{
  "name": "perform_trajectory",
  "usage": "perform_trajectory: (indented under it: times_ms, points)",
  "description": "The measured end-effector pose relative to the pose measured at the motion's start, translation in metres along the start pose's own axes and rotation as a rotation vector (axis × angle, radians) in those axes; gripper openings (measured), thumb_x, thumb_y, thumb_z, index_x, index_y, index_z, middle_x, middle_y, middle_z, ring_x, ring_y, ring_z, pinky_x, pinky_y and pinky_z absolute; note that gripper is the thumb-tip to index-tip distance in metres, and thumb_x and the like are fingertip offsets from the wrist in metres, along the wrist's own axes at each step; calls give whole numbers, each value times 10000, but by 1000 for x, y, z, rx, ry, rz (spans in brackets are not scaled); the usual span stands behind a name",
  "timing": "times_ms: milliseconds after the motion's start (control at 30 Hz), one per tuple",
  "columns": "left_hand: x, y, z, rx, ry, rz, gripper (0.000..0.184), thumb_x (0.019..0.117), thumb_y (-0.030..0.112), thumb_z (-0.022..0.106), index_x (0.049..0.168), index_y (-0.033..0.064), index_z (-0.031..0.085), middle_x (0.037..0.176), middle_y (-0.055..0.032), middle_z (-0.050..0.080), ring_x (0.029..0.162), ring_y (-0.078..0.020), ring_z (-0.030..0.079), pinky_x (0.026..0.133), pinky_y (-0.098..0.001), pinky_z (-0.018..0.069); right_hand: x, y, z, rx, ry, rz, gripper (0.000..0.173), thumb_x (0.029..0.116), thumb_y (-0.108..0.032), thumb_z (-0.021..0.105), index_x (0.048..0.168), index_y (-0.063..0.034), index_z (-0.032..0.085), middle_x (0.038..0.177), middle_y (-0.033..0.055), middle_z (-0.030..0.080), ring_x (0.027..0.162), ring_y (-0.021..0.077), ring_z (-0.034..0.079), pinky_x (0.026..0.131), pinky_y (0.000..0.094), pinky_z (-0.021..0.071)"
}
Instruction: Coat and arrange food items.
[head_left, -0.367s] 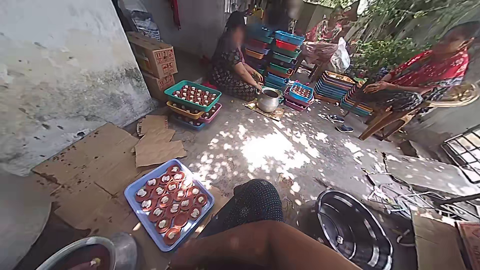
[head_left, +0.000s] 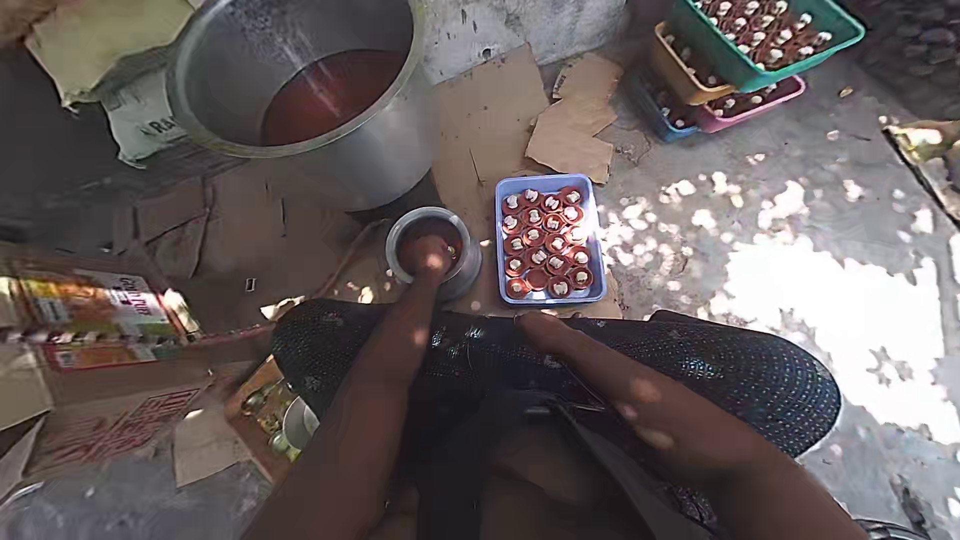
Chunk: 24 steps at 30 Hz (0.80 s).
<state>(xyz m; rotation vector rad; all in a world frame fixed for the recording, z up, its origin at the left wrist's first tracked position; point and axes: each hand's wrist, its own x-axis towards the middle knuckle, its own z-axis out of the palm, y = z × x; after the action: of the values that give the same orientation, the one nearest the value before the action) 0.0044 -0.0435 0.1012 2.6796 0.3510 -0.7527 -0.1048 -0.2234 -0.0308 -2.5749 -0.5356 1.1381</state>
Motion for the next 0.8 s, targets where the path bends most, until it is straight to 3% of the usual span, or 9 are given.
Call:
perform_trajectory:
  times_ms: [167, 567, 667, 700, 733, 800]
  points:
    - [6, -8, 5, 60, 7, 25, 308, 1051, 74, 500, 1300, -33, 647, 1433, -263, 582, 1402, -402, 513, 1151, -557, 398, 2, 0, 0, 24, 4, 6, 326, 1031, -264, 574, 1178, 13, 665, 1187, 277, 675, 1157, 469, 644, 923, 694, 492]
    - [4, -4, 0, 111, -42, 26, 292, 1042, 69, 522, 1277, -53, 646, 1435, -276, 569, 1397, -403, 512, 1143, -556, 408, 4, -1, -1, -1, -10, 17, 336, 1030, -277, 568, 1144, 23, 664, 1151, 280, 680, 1133, 474, 651, 906, 699, 493]
    - [32, -17, -1, 79, -113, 4, 342, 1055, 117, 522, 1362, -5, 613, 1488, -242, 538, 1436, -391, 472, 1158, -569, 387, 4, -1, 0, -9, -8, 24, 327, 1020, -273, 578, 1144, 18, 663, 1149, 276, 682, 1120, 475, 656, 888, 700, 499]
    - [58, -36, 14, 89, -36, 44, 343, 1058, 181, 518, 1348, 46, 640, 1457, -202, 579, 1406, -366, 511, 1138, -566, 420, 4, -1, 0, -8, -10, 29, 321, 1018, -271, 583, 1153, 9, 665, 1150, 270, 684, 1120, 471, 658, 889, 698, 503]
    - [101, -70, 64, 25, 439, 203, 249, 928, 223, 619, 1043, 76, 783, 1122, -180, 749, 1099, -366, 703, 904, -590, 564, 5, 0, 1, -13, -13, 30, 312, 1013, -271, 586, 1156, -5, 667, 1150, 262, 688, 1119, 464, 662, 889, 695, 512]
    - [140, -84, 71, -83, 386, 162, 211, 919, 274, 684, 1052, 144, 784, 1142, -106, 750, 1128, -317, 693, 945, -594, 556, 5, 1, 2, -1, -8, 23, 306, 1006, -271, 595, 1154, -17, 675, 1151, 254, 692, 1120, 456, 663, 894, 693, 514]
